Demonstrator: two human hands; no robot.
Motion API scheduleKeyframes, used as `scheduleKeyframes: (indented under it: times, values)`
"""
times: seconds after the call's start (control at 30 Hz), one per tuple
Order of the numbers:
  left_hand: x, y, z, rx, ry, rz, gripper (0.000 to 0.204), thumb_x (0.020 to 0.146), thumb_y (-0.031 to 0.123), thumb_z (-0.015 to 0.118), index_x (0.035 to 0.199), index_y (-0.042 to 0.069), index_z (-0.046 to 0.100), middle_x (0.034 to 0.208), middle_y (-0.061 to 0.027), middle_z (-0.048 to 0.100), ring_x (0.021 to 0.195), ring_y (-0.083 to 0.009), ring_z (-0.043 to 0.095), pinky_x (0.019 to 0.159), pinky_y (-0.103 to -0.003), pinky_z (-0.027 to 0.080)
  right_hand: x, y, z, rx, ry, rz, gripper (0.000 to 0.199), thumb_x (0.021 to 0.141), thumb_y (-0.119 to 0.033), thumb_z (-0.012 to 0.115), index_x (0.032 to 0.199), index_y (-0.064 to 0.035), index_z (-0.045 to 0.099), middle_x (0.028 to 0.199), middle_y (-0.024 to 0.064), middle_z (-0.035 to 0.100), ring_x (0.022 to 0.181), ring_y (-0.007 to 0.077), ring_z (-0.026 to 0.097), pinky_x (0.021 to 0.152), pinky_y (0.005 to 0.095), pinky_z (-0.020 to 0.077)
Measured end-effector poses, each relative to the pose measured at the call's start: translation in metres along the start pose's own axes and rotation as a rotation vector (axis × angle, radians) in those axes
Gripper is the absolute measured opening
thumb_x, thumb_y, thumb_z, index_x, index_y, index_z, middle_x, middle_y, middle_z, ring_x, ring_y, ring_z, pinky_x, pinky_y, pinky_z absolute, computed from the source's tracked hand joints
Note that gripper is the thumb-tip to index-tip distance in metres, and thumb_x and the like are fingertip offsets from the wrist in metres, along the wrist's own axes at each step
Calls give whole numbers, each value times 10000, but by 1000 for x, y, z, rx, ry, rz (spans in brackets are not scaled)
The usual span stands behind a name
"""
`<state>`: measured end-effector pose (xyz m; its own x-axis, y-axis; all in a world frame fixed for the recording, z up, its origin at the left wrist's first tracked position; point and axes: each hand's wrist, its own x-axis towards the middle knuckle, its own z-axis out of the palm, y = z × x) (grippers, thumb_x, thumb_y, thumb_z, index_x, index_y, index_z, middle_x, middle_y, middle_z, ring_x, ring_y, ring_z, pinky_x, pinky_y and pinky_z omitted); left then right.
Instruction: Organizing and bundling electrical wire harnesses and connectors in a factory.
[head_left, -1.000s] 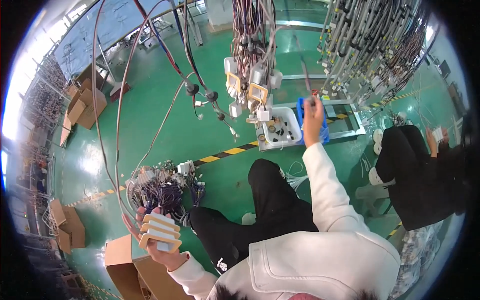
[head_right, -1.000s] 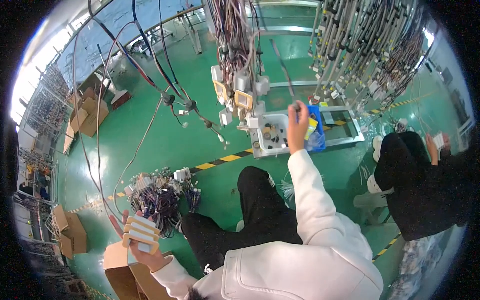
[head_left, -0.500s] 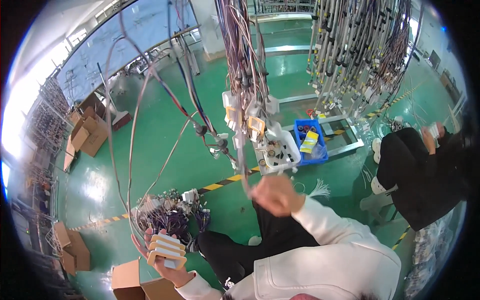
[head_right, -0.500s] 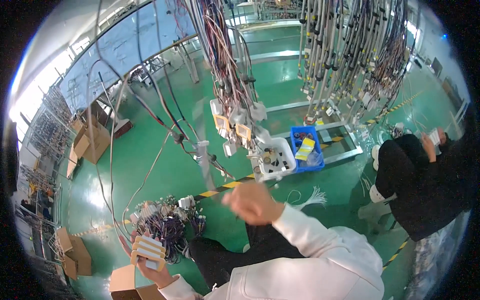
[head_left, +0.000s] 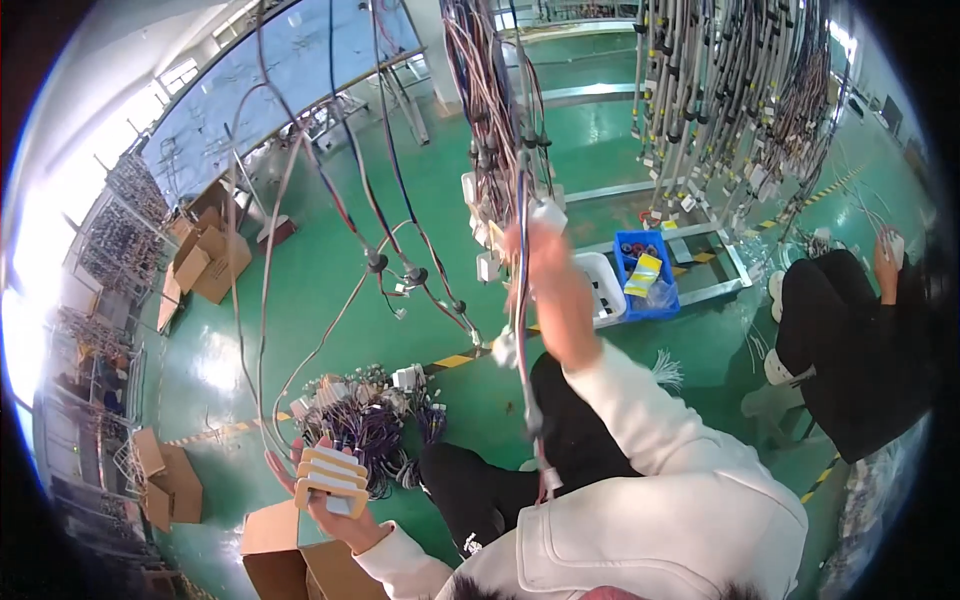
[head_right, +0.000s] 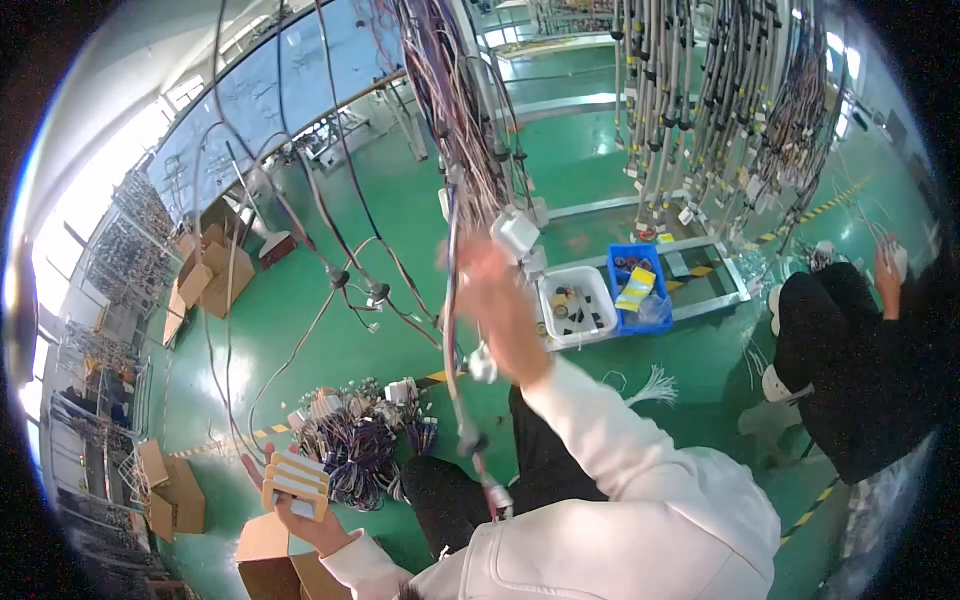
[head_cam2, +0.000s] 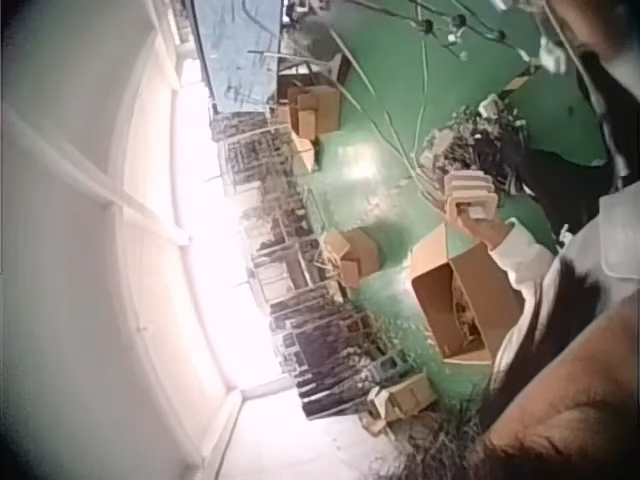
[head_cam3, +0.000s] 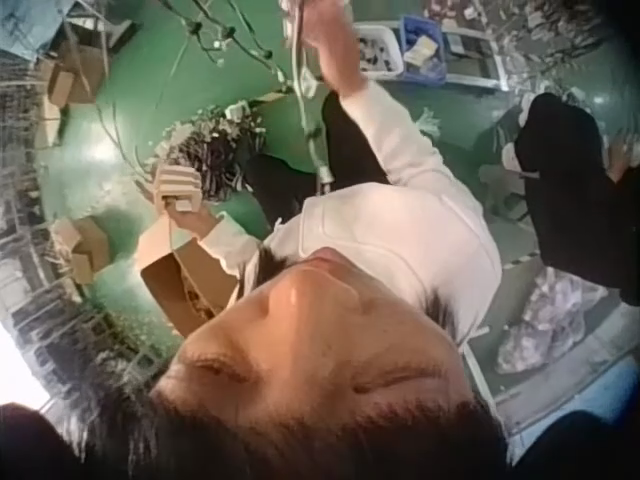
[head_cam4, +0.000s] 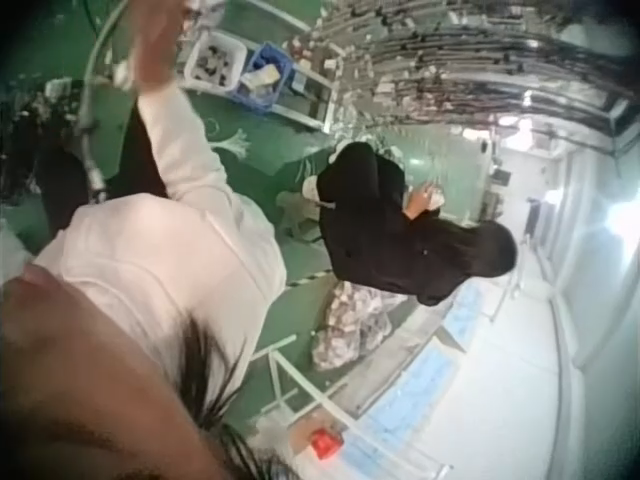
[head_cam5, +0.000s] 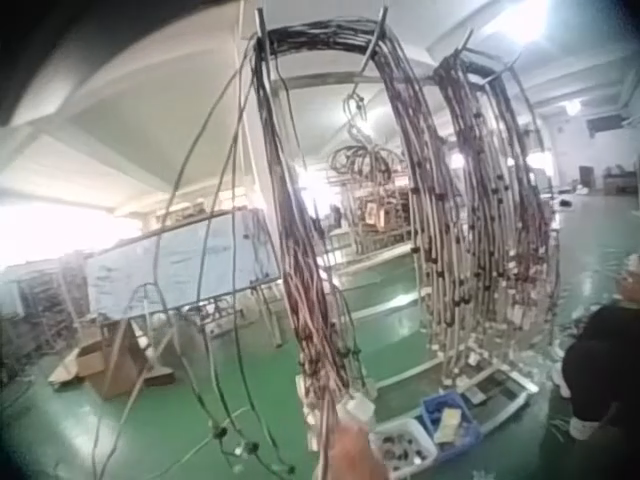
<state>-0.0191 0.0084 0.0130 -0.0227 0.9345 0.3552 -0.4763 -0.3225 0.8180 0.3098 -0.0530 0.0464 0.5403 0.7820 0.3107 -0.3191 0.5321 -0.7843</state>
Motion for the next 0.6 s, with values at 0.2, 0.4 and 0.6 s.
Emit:
scheduleKeyframes:
  times: [0.2, 0.4, 0.6]
  values:
    - [-6, -6, -4, -64, -67, -42, 824, 790, 291, 581, 1485, 125, 168, 1365, -160, 441, 1130, -368, 536, 881, -485, 509, 85, 86, -18, -60, -186, -10, 584, 834, -71, 656, 1313, -99, 323, 985, 100, 580, 687, 142, 564, 620, 278, 472]
    - [-2, 0, 22, -71, -23, -96, 921, 716, 247, 660, 1489, 143, 169, 1315, -137, 474, 1082, -347, 567, 850, -484, 532, -14, 176, -98, -90, -10, 209, 259, 875, -80, 615, 1097, -20, 497, 822, 49, 603, 687, 117, 580, 625, 238, 460]
    - [-4, 0, 18, -66, -23, -157, 901, 720, 223, 641, 1487, 135, 178, 1294, -122, 488, 1113, -361, 556, 860, -488, 529, -85, 168, -189, -615, -60, 256, 92, 933, -100, 534, 986, -41, 581, 878, 15, 621, 813, 96, 588, 767, 248, 462]
